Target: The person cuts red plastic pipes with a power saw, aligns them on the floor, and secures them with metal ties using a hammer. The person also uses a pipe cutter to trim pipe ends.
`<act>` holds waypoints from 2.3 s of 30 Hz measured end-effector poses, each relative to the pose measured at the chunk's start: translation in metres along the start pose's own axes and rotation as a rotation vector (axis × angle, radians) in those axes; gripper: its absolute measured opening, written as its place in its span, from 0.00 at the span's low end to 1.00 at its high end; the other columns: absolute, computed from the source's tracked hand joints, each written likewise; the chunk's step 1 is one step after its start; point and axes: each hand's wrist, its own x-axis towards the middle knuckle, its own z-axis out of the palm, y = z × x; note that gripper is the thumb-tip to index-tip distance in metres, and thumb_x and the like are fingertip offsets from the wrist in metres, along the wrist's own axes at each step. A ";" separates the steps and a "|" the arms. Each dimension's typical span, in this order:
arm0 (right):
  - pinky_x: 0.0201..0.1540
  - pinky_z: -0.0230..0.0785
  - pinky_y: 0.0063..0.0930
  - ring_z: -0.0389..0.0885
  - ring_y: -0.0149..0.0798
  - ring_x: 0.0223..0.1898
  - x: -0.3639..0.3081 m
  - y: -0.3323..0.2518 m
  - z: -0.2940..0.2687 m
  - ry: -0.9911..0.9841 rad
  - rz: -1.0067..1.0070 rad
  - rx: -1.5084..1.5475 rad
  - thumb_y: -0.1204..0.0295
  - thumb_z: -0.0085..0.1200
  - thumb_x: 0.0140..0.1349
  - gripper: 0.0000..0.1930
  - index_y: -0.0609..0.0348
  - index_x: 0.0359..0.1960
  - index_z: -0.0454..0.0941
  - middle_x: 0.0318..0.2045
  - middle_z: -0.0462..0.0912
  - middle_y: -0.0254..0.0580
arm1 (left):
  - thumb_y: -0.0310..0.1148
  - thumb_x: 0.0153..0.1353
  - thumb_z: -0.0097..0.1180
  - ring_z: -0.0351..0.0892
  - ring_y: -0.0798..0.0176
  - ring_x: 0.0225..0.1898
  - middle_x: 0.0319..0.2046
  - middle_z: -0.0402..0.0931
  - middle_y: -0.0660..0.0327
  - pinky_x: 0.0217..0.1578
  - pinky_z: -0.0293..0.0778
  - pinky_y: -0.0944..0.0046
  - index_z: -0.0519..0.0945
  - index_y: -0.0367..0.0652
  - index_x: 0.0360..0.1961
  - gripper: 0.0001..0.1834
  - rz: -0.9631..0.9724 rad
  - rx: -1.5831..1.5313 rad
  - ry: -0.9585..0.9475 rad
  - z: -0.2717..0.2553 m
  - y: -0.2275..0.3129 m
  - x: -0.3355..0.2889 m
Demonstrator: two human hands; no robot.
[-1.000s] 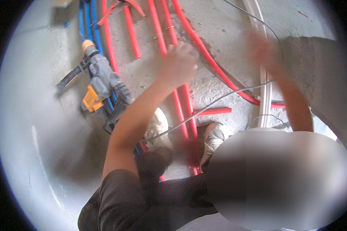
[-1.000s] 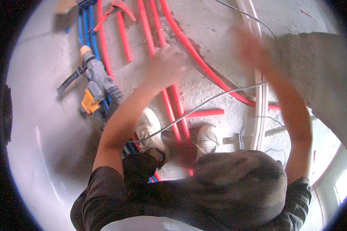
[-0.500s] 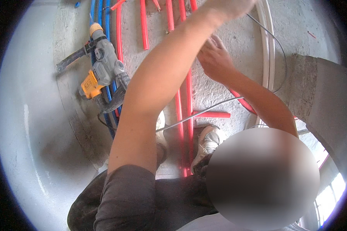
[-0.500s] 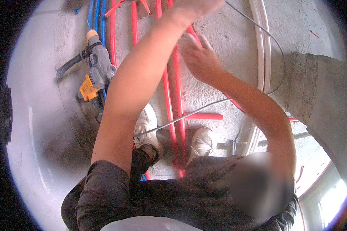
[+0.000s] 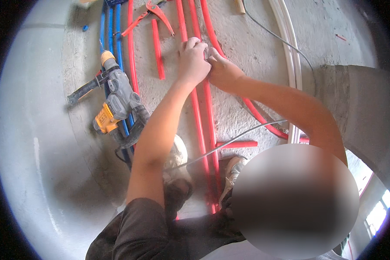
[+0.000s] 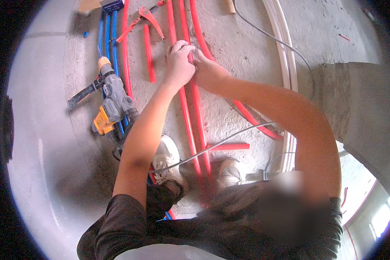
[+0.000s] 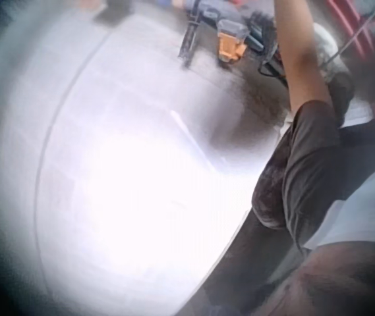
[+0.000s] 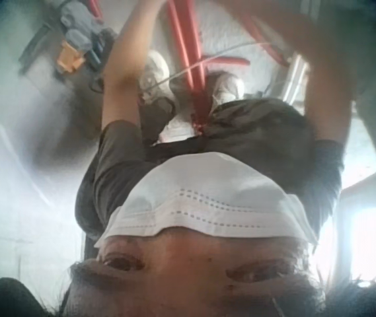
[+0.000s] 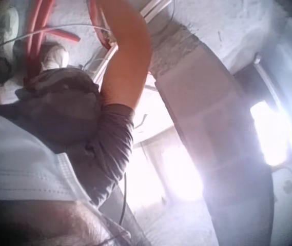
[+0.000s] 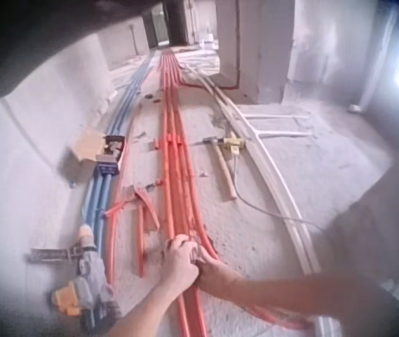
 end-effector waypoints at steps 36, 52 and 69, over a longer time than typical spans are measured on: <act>0.70 0.71 0.45 0.75 0.55 0.67 0.010 0.123 0.063 0.441 0.596 0.818 0.70 0.72 0.59 0.32 0.50 0.68 0.78 0.65 0.78 0.47 | 0.32 0.57 0.67 0.68 0.47 0.66 0.52 0.84 0.58 0.65 0.60 0.29 0.90 0.44 0.37 0.07 -0.071 0.270 -0.012 0.039 0.015 -0.007; 0.69 0.68 0.50 0.76 0.59 0.64 0.072 0.231 0.093 0.053 0.609 0.495 0.69 0.56 0.68 0.21 0.62 0.61 0.83 0.64 0.80 0.54 | 0.28 0.61 0.56 0.80 0.45 0.58 0.51 0.87 0.44 0.80 0.51 0.36 0.88 0.34 0.37 0.11 0.265 0.381 -0.072 0.055 0.034 -0.041; 0.68 0.73 0.44 0.82 0.55 0.62 -0.105 0.045 0.030 0.421 0.935 1.092 0.68 0.64 0.70 0.13 0.62 0.52 0.86 0.59 0.85 0.51 | 0.22 0.52 0.58 0.80 0.42 0.49 0.36 0.83 0.50 0.53 0.78 0.46 0.87 0.38 0.30 0.07 0.430 0.244 -0.322 0.036 0.002 -0.012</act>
